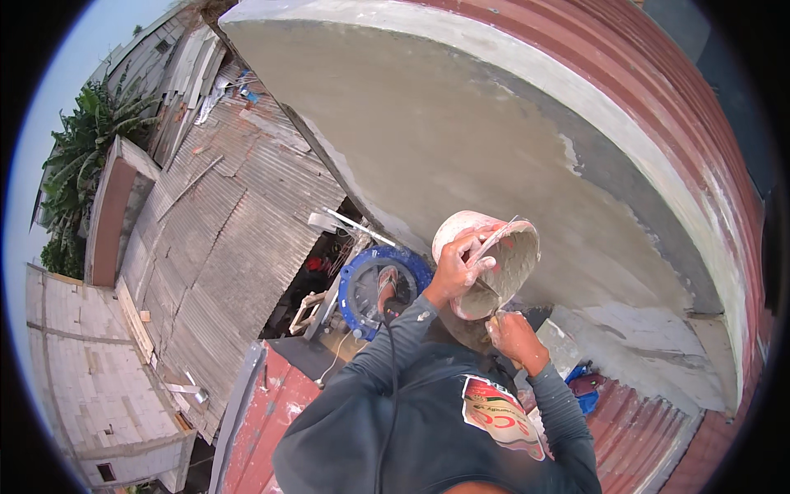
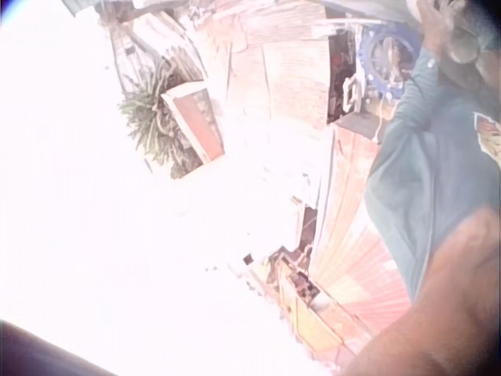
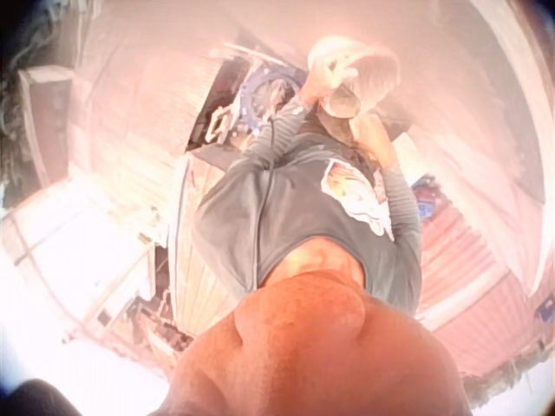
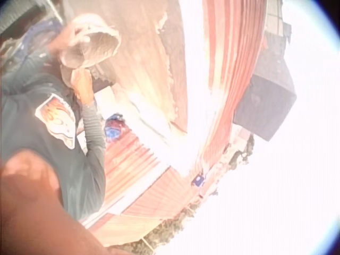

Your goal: The person applies plaster to a concrete wall using a trowel, repeatedly taking plaster from a bucket and spreading it across the wall surface to smooth it.

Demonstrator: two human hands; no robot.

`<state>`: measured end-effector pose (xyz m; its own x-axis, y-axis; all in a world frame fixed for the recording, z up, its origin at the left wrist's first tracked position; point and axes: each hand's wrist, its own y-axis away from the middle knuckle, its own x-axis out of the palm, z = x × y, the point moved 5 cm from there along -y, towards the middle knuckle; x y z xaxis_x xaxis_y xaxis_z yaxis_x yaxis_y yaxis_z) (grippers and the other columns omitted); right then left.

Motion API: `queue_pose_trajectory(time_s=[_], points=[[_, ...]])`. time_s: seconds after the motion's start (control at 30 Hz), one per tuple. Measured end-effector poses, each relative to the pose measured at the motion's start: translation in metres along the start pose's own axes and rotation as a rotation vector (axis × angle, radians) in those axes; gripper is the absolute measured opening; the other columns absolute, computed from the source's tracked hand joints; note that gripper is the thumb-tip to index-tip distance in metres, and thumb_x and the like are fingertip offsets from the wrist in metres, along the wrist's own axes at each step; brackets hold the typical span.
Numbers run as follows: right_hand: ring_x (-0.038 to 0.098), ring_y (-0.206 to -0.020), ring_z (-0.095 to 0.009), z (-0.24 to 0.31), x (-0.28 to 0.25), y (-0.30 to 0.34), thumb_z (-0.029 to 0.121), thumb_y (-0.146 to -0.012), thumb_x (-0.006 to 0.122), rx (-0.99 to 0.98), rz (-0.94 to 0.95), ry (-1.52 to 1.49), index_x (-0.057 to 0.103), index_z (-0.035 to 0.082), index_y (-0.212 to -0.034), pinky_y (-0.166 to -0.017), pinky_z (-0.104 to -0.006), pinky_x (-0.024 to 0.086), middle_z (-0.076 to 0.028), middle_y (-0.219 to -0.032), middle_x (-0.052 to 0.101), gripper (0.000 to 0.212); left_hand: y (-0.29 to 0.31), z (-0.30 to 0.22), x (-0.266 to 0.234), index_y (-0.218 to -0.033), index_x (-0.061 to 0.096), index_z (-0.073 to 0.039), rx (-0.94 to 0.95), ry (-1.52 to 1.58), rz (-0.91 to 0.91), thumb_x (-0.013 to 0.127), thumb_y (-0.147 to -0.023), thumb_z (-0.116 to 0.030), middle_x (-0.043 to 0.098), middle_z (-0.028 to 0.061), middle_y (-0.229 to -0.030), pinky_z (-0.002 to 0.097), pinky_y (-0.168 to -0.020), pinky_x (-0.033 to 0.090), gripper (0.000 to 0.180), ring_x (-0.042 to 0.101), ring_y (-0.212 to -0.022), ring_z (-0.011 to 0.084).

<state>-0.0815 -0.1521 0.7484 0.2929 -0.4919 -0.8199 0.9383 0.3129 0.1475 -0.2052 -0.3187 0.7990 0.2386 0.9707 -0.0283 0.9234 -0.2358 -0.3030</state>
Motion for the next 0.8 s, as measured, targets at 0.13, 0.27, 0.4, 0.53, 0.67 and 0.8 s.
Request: queue_pose_trajectory(time_s=[0.13,0.27,0.4,0.53,0.67,0.8], points=[[0.067,-0.081,-0.045,0.005,-0.041,-0.007,0.018,-0.093,0.059,0.154,-0.208,0.065,0.064,-0.002,-0.087,-0.075,-0.052,0.053,-0.025,-0.082,0.066,0.022,0.0,-0.001,-0.004,-0.07,0.042,-0.004,0.062,0.035,-0.04,0.081,-0.08,-0.013,0.05,0.0033,-0.077,0.0317,-0.068,0.041,0.041,0.044,-0.074,0.0143],[0.068,-0.08,-0.044,0.004,-0.02,-0.021,0.016,-0.089,0.061,0.08,-0.226,0.117,0.067,-0.002,-0.085,-0.073,-0.051,0.056,-0.025,-0.081,0.067,0.019,-0.004,-0.002,0.007,-0.069,0.042,-0.005,0.016,0.047,0.001,0.08,-0.081,-0.009,0.06,0.0065,-0.09,0.0315,-0.068,0.042,0.04,0.046,-0.079,0.0132],[0.068,-0.077,-0.044,0.015,-0.016,-0.001,0.016,-0.087,0.063,0.034,0.026,-0.008,0.068,-0.003,-0.081,-0.071,-0.0513,0.056,-0.026,-0.079,0.067,0.02,-0.003,-0.006,0.005,-0.069,0.047,-0.004,-0.009,0.044,-0.049,0.078,-0.084,-0.006,0.068,0.0198,-0.124,0.0355,-0.087,0.047,0.035,0.058,-0.105,0.0188],[0.068,-0.078,-0.044,-0.013,-0.041,0.002,0.013,-0.085,0.062,0.145,-0.332,0.005,0.069,-0.003,-0.082,-0.072,-0.052,0.056,-0.025,-0.08,0.068,0.018,-0.005,-0.007,0.022,-0.079,0.059,0.0,0.009,0.018,0.004,0.081,-0.086,-0.02,0.063,0.0256,-0.131,0.0443,-0.104,0.044,0.03,0.059,-0.124,0.0297],[0.069,-0.08,-0.045,-0.019,-0.001,-0.011,0.011,-0.085,0.059,0.142,-0.315,0.033,0.069,-0.003,-0.081,-0.072,-0.0514,0.056,-0.025,-0.081,0.068,0.017,-0.002,-0.016,0.041,-0.071,0.052,-0.002,-0.022,0.007,0.127,0.081,-0.087,-0.02,0.061,0.0281,-0.135,0.0454,-0.106,0.043,0.037,0.057,-0.128,0.034],[0.064,-0.081,-0.049,0.002,-0.027,0.016,0.017,-0.087,0.063,0.138,-0.016,-0.138,0.066,-0.008,-0.085,-0.073,-0.0534,0.052,-0.029,-0.08,0.065,0.025,-0.001,-0.006,0.039,-0.068,0.043,-0.003,0.063,0.049,0.027,0.082,-0.082,-0.011,0.069,0.0185,-0.102,0.0355,-0.088,0.046,0.041,0.061,-0.101,0.0253]])
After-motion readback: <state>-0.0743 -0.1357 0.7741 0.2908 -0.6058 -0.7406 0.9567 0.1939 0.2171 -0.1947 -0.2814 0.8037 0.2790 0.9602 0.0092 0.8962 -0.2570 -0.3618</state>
